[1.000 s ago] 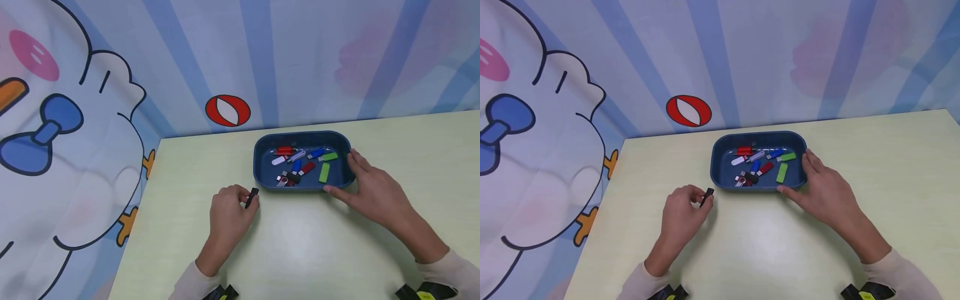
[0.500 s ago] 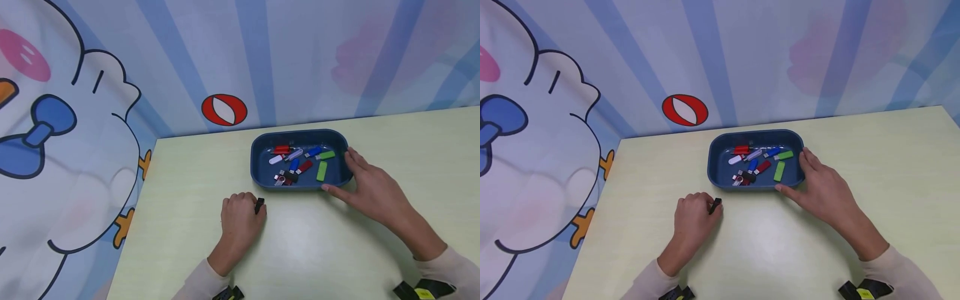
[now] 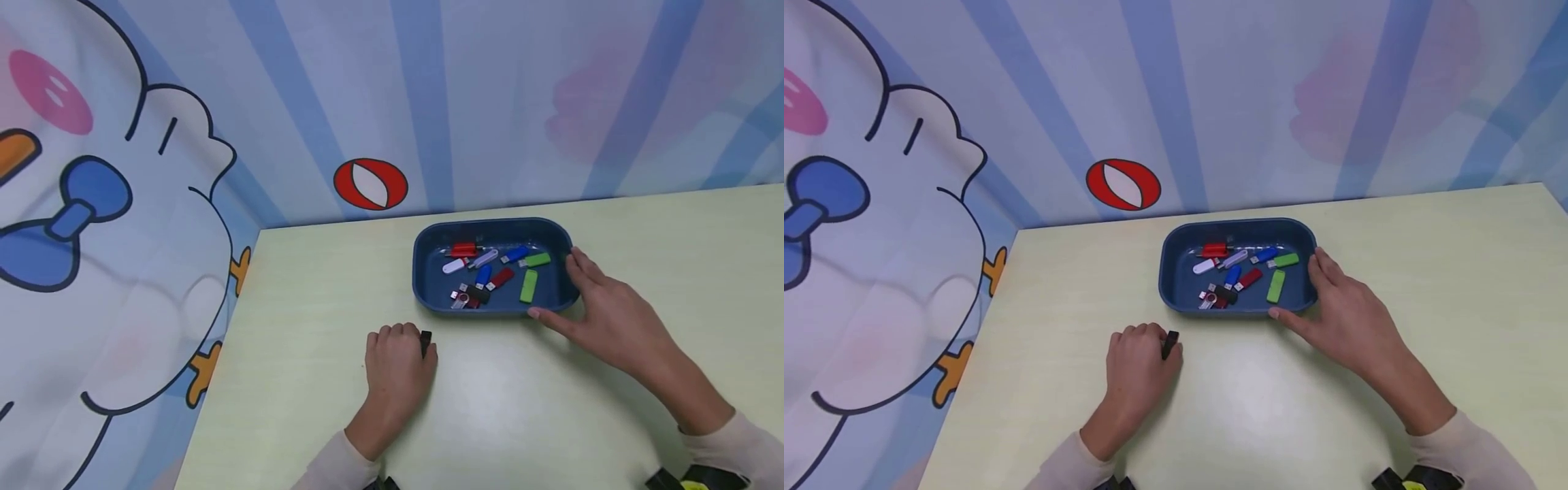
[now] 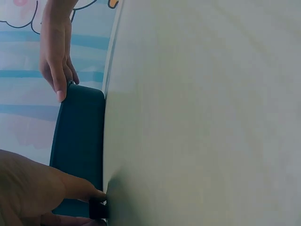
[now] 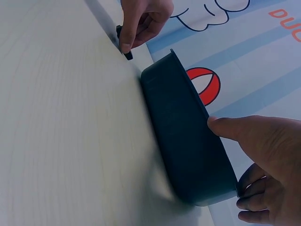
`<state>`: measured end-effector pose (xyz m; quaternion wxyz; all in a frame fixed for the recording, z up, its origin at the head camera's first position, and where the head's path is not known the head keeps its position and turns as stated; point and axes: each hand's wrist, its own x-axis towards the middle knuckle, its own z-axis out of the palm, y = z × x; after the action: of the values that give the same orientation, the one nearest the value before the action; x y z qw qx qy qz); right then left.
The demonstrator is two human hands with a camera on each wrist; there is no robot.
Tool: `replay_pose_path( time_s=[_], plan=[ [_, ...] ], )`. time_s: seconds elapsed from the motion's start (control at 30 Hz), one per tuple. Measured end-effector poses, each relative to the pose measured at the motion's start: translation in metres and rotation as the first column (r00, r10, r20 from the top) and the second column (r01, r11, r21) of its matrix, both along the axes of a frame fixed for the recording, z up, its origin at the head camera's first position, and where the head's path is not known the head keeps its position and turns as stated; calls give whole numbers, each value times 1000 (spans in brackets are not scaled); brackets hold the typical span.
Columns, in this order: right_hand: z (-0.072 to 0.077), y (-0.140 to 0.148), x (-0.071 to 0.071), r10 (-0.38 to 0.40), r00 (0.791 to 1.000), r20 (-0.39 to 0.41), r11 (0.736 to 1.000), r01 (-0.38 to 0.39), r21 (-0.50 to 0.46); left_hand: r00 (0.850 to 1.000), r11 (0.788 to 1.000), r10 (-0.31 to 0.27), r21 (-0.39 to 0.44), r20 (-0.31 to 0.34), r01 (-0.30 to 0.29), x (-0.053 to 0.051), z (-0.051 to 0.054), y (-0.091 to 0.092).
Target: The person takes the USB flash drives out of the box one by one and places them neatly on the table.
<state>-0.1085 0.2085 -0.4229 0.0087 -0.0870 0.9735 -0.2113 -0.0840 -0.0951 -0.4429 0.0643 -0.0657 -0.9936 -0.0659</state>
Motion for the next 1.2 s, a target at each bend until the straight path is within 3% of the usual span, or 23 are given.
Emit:
replay_pose_path(
  time_s=[0.23, 0.9, 1.03, 1.2],
  plan=[
    [1, 0, 1, -9, 1000, -1, 1000, 9, 2, 1000, 999, 17, -37, -21, -17, 2, -3, 5],
    [0, 0, -1, -5, 1000, 13, 1000, 5, -26, 999, 991, 37, -127, 29, -33, 3, 0, 9],
    [0, -1, -2, -1, 1000, 24, 999, 2, -37, 999, 986, 37, -164, 28, -32, 5, 10, 6],
    [1, -2, -2, -4, 1000, 29, 1000, 5, -28, 999, 993, 17, -118, -45, -22, -5, 41, -2]
  ],
)
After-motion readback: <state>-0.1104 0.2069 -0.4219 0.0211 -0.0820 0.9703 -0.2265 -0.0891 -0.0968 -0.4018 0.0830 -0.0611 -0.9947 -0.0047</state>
